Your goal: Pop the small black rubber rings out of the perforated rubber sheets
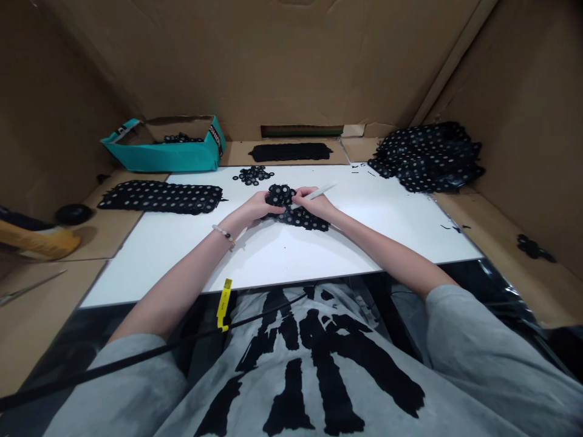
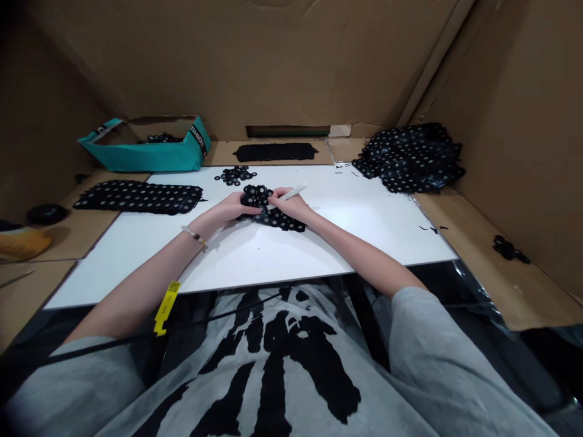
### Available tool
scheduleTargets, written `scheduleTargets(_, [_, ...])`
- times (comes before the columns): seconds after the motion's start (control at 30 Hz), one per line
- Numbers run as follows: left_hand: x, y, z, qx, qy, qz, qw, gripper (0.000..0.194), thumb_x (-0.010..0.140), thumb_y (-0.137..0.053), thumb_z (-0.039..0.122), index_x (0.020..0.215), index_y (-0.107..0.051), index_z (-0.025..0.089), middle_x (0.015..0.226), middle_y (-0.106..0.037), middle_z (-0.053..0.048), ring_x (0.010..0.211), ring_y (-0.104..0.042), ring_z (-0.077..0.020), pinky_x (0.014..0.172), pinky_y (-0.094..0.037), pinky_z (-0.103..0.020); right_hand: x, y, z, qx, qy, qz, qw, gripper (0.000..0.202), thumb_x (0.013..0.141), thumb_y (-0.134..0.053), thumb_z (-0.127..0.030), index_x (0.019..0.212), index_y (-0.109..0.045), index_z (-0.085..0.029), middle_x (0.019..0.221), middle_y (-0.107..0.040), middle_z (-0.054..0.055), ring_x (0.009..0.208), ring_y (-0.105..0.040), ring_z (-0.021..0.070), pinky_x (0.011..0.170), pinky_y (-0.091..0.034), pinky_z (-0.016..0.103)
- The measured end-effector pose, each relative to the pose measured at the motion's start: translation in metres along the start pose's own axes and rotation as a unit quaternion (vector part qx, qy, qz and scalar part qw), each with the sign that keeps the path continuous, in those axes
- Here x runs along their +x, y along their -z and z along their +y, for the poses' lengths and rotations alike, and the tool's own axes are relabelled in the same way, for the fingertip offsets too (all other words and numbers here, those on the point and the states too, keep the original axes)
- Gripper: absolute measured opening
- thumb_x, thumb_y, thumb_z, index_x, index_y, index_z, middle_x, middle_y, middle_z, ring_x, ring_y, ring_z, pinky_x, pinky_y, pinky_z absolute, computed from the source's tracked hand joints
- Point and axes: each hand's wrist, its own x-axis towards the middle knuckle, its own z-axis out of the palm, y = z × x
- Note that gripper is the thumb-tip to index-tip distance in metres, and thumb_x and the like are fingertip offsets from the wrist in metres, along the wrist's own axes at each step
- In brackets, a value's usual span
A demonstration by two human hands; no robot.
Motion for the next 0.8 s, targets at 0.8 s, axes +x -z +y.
scheduleTargets(0.8, [-0.001,-0.004,0.003,0.045,-0.018,-0.001,0.999,0.043,0.048,-0.089,0.027,0.085,-0.069,0.017,0.088,-0.074,-0.005,0.09,-0.069,-0.0279,0.084,-0.055,-0.04,0.002,0.002,-0.004,0.05,0.004,0.012,0.999,0.027,0.077,-0.062,-0.043,0.063,-0.054,-0.021,0.068,-0.061,0.0,0.072,-0.054,0.0167,0.073,-0.042,0.029])
